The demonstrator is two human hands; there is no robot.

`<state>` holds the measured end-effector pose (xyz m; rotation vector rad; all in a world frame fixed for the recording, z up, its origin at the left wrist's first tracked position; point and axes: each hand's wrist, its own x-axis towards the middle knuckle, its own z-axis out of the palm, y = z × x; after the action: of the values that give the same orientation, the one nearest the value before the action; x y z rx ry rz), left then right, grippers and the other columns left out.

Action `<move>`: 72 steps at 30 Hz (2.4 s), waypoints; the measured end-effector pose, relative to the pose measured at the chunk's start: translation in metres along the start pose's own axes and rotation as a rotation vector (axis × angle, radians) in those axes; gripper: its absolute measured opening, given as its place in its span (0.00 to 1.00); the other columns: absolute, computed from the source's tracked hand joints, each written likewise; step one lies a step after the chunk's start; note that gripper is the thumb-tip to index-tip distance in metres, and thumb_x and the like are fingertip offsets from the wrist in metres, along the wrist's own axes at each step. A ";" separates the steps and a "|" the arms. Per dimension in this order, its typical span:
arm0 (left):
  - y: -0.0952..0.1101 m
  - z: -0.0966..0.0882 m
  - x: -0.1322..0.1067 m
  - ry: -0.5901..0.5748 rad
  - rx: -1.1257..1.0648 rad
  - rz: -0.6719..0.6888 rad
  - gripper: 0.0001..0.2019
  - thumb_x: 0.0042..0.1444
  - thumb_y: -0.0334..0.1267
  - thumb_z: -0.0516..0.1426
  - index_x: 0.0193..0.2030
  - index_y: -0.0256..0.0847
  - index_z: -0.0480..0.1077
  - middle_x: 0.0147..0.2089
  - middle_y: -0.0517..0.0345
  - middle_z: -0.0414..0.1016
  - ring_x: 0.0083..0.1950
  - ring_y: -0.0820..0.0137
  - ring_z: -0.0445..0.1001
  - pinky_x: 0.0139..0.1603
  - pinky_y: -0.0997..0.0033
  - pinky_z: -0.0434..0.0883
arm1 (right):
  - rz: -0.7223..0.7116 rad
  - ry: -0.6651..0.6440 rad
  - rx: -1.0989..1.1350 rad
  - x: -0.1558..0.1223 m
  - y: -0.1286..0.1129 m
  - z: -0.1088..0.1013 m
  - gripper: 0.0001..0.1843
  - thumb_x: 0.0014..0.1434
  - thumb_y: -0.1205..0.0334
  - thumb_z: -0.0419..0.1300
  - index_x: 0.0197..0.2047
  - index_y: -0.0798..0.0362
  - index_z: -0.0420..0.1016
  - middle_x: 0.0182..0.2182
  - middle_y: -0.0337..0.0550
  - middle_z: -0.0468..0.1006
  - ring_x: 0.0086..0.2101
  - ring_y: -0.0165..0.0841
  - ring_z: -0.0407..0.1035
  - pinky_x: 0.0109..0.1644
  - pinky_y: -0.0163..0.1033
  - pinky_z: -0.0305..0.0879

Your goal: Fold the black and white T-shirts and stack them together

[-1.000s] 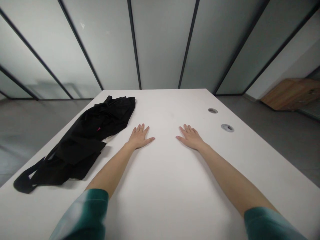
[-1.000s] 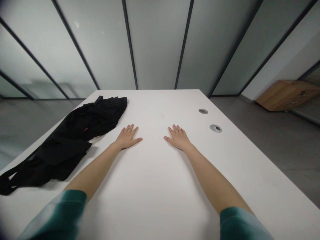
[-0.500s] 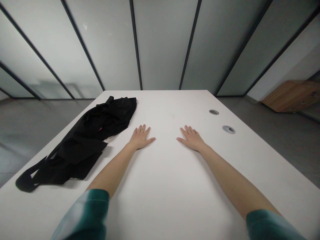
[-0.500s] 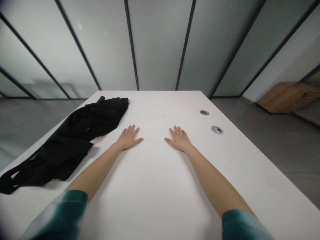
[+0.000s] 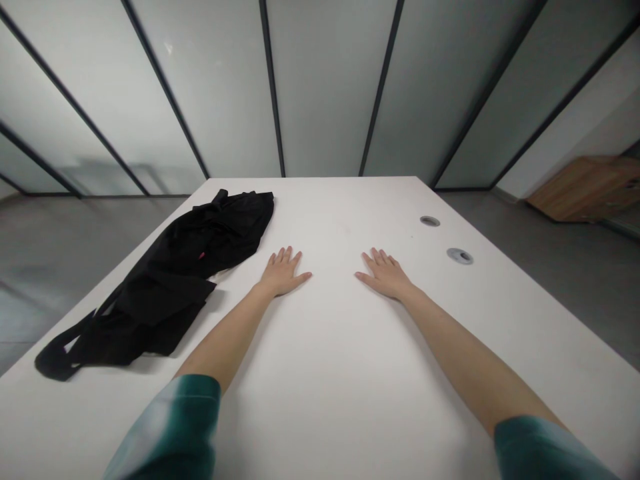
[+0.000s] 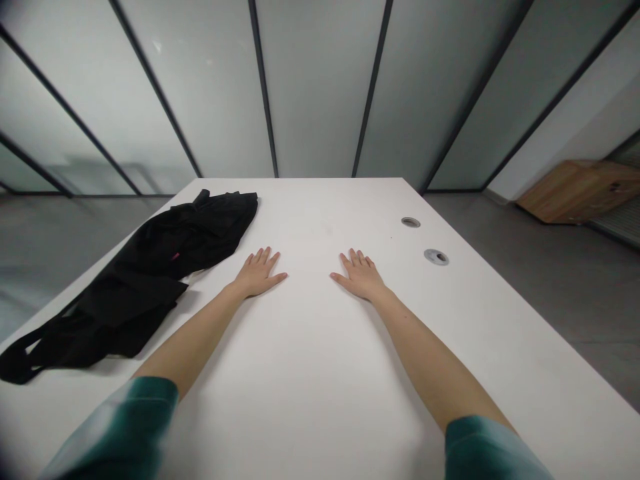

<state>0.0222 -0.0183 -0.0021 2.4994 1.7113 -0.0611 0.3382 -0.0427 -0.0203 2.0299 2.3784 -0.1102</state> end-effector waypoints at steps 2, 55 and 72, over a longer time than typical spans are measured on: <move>-0.001 0.001 0.001 0.005 -0.003 0.001 0.43 0.61 0.68 0.39 0.75 0.40 0.47 0.77 0.44 0.40 0.77 0.51 0.39 0.73 0.48 0.44 | -0.005 0.001 0.001 0.000 0.000 0.000 0.49 0.62 0.28 0.34 0.74 0.53 0.49 0.73 0.54 0.45 0.70 0.50 0.40 0.71 0.57 0.40; -0.002 0.004 0.001 0.028 0.016 -0.004 0.38 0.66 0.61 0.39 0.74 0.40 0.49 0.77 0.44 0.41 0.76 0.52 0.40 0.73 0.48 0.45 | 0.018 -0.012 0.013 -0.002 -0.004 -0.003 0.47 0.64 0.31 0.34 0.74 0.55 0.49 0.72 0.56 0.45 0.70 0.49 0.40 0.71 0.54 0.38; 0.001 0.003 -0.011 0.035 -0.006 -0.013 0.36 0.66 0.59 0.41 0.73 0.38 0.51 0.76 0.42 0.43 0.76 0.53 0.42 0.73 0.52 0.46 | 0.019 0.019 0.032 -0.009 -0.006 -0.001 0.43 0.65 0.34 0.39 0.73 0.54 0.53 0.72 0.55 0.48 0.70 0.48 0.43 0.71 0.54 0.41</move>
<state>0.0189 -0.0294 -0.0037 2.5001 1.7376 -0.0129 0.3341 -0.0529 -0.0185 2.0758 2.3839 -0.1303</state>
